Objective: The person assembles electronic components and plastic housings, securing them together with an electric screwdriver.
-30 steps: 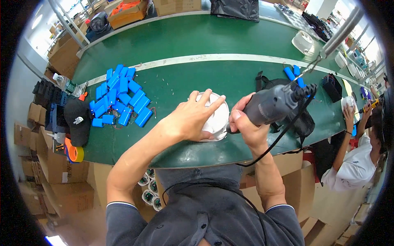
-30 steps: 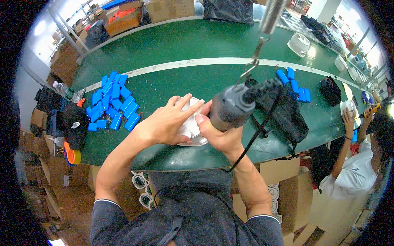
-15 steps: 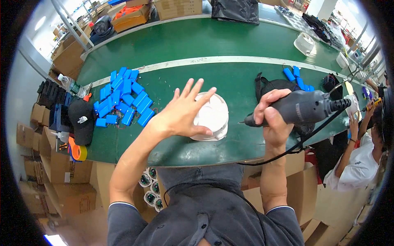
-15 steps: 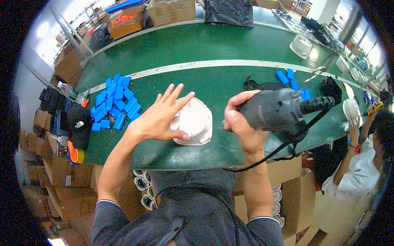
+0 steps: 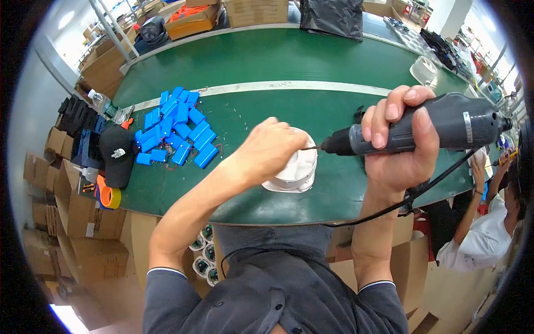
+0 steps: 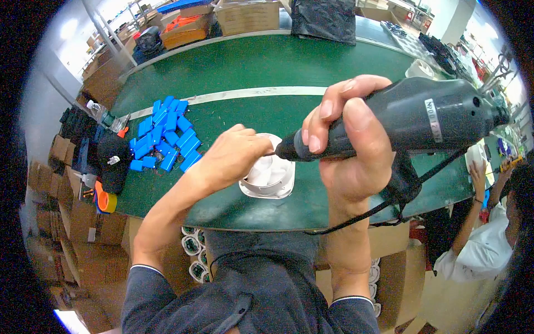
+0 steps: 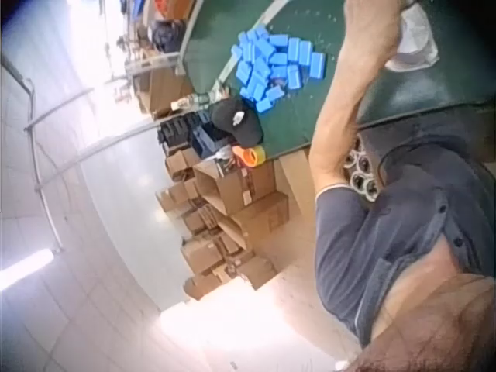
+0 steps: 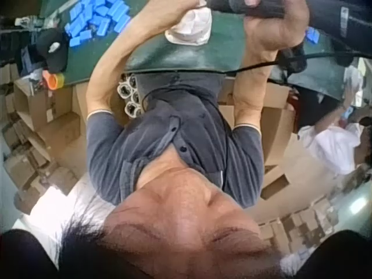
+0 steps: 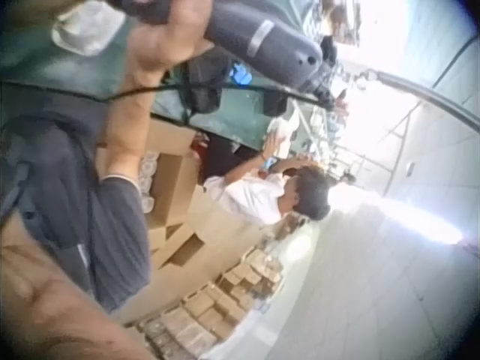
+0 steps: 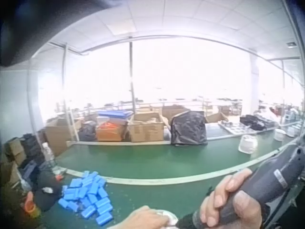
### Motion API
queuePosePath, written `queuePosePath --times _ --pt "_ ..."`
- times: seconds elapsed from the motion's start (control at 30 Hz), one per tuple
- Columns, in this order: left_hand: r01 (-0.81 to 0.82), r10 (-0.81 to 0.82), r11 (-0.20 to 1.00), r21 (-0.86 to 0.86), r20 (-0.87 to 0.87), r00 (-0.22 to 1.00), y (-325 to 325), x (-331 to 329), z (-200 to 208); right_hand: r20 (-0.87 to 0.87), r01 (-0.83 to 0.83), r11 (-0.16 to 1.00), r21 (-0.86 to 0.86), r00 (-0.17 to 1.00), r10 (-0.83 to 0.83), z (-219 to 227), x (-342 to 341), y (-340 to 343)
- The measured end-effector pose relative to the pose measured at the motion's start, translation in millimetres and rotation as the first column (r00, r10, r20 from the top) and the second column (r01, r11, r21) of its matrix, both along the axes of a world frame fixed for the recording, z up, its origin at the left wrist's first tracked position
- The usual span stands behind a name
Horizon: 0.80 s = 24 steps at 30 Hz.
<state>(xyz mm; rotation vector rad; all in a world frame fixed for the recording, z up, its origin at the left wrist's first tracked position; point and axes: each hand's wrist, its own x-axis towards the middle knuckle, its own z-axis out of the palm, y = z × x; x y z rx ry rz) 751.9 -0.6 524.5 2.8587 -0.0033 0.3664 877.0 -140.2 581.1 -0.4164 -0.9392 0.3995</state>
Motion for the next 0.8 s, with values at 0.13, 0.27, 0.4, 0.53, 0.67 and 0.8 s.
queuePosePath --times 0.13,0.27,0.4,0.53,0.67,0.8 --pt "-0.343 0.338 0.938 0.053 0.086 0.937 40.5 -62.7 -21.0 -0.091 -0.120 0.990 -0.077 0.990 0.112 -13.4 -24.5 18.7" --pt "-0.586 0.556 0.808 -0.057 -0.254 0.792 90.0 -104.5 -62.1 -0.057 -0.067 0.954 -0.294 0.997 0.053 -35.2 -66.0 34.9" --pt "-0.302 0.301 0.953 0.021 -0.181 0.936 95.6 -105.8 -76.7 0.174 -0.006 0.932 -0.363 0.982 0.074 -42.2 -94.0 34.5" --pt "-0.038 0.037 0.999 0.003 -0.262 0.964 71.7 -83.4 -27.4 0.002 -0.080 0.936 -0.344 0.996 0.086 -47.4 -102.2 27.5" --pt "0.212 -0.151 0.967 0.140 -0.353 0.923 56.8 -47.1 -33.3 0.041 0.035 0.942 -0.335 0.999 -0.022 -52.0 -91.9 4.5" --pt "0.068 -0.026 0.991 0.118 -0.327 0.945 48.3 -36.2 -42.3 0.069 0.095 0.935 -0.341 0.995 -0.076 -62.7 -76.7 -3.7"
